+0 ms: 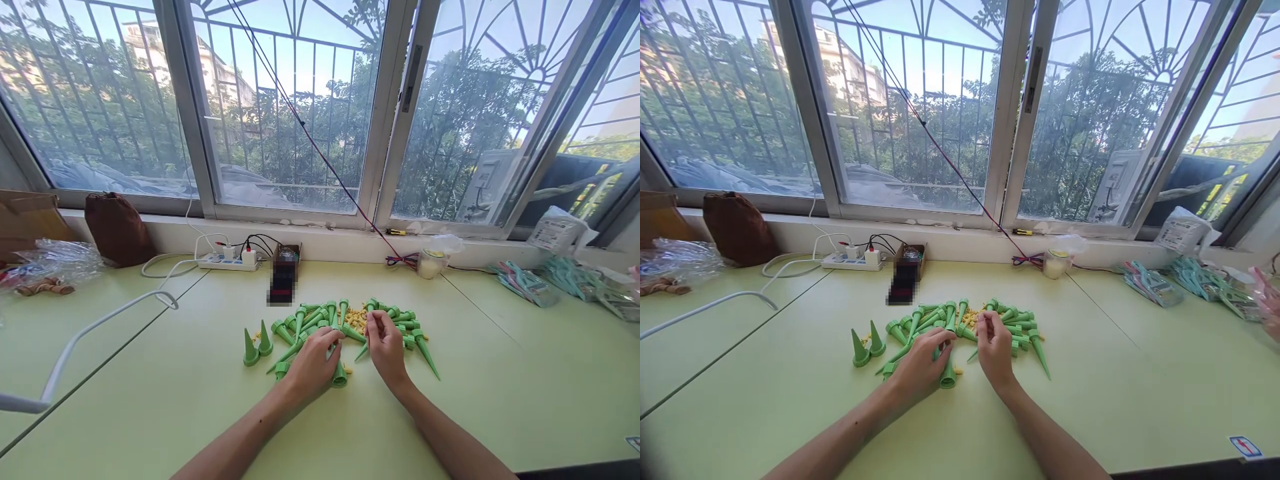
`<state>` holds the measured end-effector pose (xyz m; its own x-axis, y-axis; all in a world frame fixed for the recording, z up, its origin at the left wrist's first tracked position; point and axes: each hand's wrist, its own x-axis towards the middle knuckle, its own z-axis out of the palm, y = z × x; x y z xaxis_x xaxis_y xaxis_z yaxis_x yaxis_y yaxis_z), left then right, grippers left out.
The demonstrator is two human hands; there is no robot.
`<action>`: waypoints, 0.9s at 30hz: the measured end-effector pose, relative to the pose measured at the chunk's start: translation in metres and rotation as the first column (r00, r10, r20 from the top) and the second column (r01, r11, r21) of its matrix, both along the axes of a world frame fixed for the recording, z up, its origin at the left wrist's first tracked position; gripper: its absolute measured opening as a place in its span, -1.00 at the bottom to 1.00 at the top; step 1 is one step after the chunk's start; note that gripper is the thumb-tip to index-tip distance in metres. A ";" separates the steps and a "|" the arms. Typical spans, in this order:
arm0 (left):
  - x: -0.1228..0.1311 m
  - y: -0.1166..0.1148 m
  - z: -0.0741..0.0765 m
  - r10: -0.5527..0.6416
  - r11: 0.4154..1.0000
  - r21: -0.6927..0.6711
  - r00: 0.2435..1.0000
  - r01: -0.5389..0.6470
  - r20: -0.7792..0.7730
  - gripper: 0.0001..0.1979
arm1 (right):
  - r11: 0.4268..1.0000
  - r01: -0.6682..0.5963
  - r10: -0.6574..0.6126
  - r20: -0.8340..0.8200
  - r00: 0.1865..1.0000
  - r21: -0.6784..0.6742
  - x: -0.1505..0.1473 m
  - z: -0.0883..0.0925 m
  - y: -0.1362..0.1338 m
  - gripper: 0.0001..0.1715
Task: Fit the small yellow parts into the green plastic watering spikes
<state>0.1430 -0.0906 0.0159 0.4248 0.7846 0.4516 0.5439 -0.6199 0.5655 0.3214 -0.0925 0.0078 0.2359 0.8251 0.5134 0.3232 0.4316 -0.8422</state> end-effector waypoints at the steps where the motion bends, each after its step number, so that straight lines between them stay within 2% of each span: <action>1: 0.000 0.001 0.000 0.002 1.000 -0.004 1.000 -0.002 -0.002 -0.77 | 1.000 0.016 -0.016 0.046 0.999 0.011 0.000 -0.001 0.001 -0.66; 7: 0.001 0.000 0.002 0.001 1.000 -0.012 1.000 -0.002 -0.027 -0.77 | 0.992 0.011 -0.055 0.356 0.933 0.124 0.002 -0.012 0.013 -0.83; 12: 0.001 -0.001 0.004 0.007 1.000 -0.011 0.999 -0.007 -0.034 -0.78 | 0.991 0.038 -0.102 0.538 0.837 0.130 0.007 -0.017 0.019 -0.76; 20: 0.000 0.001 0.001 0.000 1.000 0.020 1.000 0.000 -0.023 -0.79 | 0.998 0.064 -0.048 0.668 0.743 0.000 0.009 -0.017 0.020 -0.70; 27: 0.001 0.002 -0.001 0.001 0.999 0.032 0.999 0.000 -0.036 -0.81 | 0.995 0.073 -0.002 0.696 0.718 -0.073 0.008 -0.019 0.020 -0.75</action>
